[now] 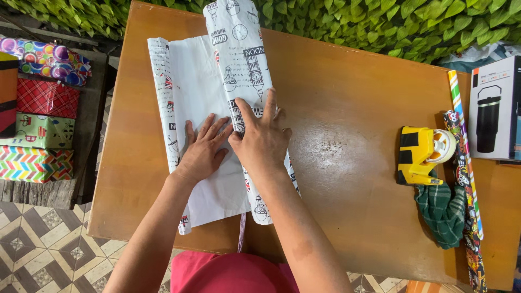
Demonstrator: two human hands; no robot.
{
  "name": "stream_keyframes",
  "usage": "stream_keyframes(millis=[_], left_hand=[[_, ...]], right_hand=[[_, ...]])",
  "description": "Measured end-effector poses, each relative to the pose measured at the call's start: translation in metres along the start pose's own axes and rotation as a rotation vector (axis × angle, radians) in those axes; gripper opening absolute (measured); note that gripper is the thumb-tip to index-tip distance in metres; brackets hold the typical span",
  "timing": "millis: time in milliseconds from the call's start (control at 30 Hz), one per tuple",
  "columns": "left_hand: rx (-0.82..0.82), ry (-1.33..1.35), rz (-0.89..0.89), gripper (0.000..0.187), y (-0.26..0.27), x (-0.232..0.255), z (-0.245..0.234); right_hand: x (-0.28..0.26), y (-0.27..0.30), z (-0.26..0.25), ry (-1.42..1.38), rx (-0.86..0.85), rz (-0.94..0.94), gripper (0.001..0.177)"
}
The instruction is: The person wraps a rectangular box with patterned wrapping paper on a wooden table. They fold the paper around the box, secure it with clear tape from a yellow dispenser, and fold the ends to complete the package.
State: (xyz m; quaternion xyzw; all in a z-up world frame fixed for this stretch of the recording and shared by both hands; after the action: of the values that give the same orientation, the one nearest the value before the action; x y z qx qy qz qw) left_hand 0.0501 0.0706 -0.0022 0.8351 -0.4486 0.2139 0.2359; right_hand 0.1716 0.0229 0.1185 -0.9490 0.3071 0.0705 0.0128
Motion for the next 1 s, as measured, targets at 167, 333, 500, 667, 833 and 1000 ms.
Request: stream_keyframes(millis=[167, 333, 500, 667, 833, 1000], left_hand=[[-0.011, -0.036, 0.007, 0.066, -0.003, 0.007, 0.016], [-0.04, -0.129, 0.031, 0.059, -0.016, 0.021, 0.038], [-0.06, -0.169, 0.014, 0.062, -0.02, 0.038, 0.045], [-0.06, -0.092, -0.026, 0.071, -0.013, 0.041, 0.037], [-0.025, -0.121, -0.135, 0.078, -0.003, 0.018, 0.029], [0.141, -0.06, -0.162, 0.084, 0.011, -0.005, 0.016]], right_hand=[[-0.001, 0.006, -0.003, 0.073, -0.017, -0.004, 0.071], [0.01, 0.016, -0.013, 0.15, 0.071, -0.015, 0.074], [0.014, 0.019, -0.008, 0.264, 0.064, -0.005, 0.062], [-0.005, 0.027, -0.002, 0.407, 0.099, -0.047, 0.05], [-0.026, 0.027, 0.016, 0.529, 0.019, -0.066, 0.053], [-0.044, 0.028, 0.033, 0.672, 0.014, -0.111, 0.056]])
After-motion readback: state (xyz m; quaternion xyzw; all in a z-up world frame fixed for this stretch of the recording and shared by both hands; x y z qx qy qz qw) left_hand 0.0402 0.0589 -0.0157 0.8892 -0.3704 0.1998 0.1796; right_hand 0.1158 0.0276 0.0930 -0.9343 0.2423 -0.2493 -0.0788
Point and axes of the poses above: each hand's wrist, its own y-axis away from the middle knuckle, its own z-axis out of the palm, x = y × z, the point moved 9 cm from there along -y, towards the middle knuckle, and after that the axes turned 7 degrees about y, right-handed, at the moved point
